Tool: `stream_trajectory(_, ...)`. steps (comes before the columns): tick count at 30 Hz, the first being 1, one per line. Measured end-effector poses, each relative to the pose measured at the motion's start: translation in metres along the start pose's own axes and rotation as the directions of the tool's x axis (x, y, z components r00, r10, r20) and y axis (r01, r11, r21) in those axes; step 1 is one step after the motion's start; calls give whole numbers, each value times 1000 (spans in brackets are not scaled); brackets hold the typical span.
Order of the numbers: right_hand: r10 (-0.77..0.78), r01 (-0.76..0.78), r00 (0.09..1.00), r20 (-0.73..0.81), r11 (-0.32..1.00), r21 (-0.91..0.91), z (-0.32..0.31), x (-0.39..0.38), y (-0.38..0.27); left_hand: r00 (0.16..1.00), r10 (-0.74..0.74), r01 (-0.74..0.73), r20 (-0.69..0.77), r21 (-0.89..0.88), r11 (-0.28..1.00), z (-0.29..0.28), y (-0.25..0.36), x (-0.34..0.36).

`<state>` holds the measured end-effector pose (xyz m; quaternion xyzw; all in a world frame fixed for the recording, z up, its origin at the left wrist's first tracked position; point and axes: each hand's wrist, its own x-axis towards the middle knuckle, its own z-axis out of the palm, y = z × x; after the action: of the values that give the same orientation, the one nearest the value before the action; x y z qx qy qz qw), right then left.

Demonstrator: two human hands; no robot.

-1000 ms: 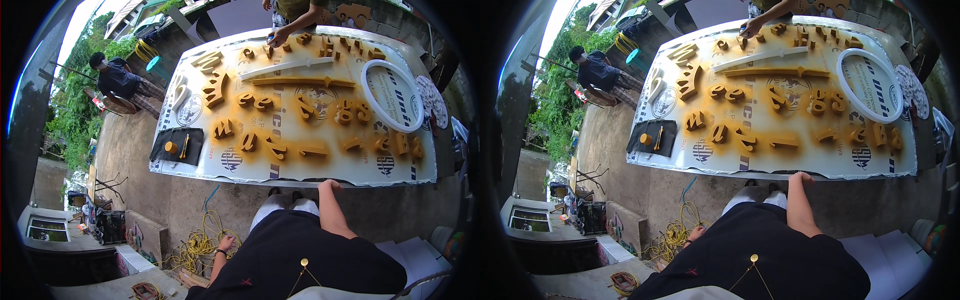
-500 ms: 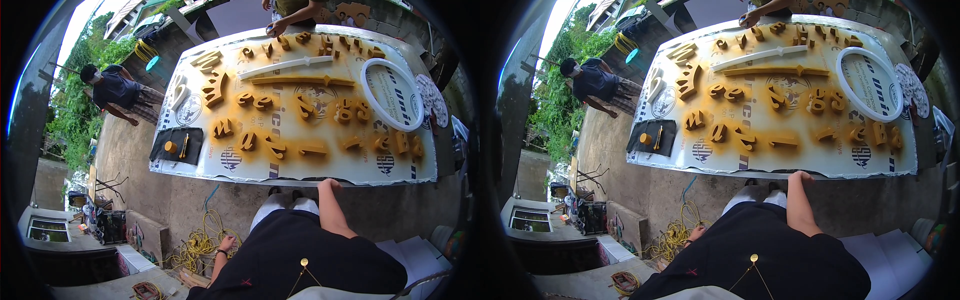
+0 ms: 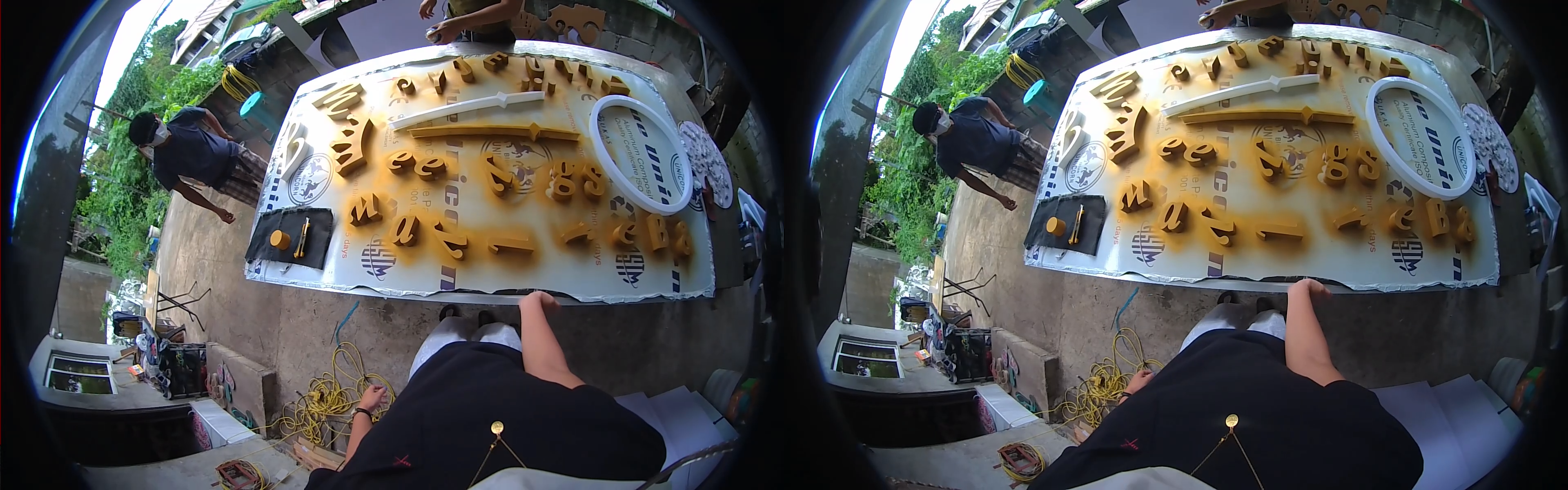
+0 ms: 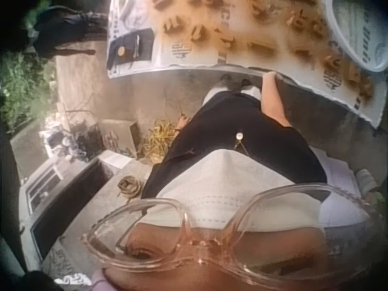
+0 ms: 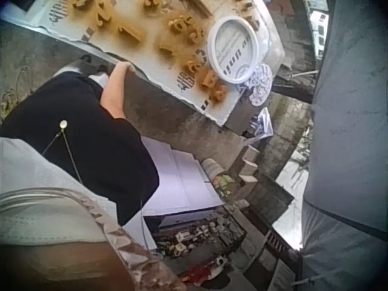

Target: A worker spray paints 3D letters and shapes on a production table in a sign shop.

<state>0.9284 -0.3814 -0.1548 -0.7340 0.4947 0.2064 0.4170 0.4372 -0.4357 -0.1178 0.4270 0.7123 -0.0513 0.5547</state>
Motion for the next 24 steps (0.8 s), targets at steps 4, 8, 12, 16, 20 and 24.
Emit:
stream_trajectory(4,64,-62,998,-6,988,140,-7,-11,-4,999,-1,2,43,-15,1000,-3,-4,4)
stream_trajectory(8,145,-145,989,17,958,249,-11,-21,-6,1000,13,-13,13,11,1000,-6,0,0)
stream_trajectory(12,118,-117,993,16,947,298,-19,-33,-12,1000,-30,29,9,104,994,-9,5,-3)
stream_trajectory(16,145,-165,986,88,937,307,-22,-36,-15,1000,-27,28,-9,133,991,-11,-9,8)
stream_trajectory(20,89,-91,996,31,994,58,-12,-22,-7,998,40,-41,-50,-23,999,-11,-36,25)
stream_trajectory(24,222,-239,971,90,927,289,-4,-6,-1,985,116,-82,-131,238,968,-16,-43,33)
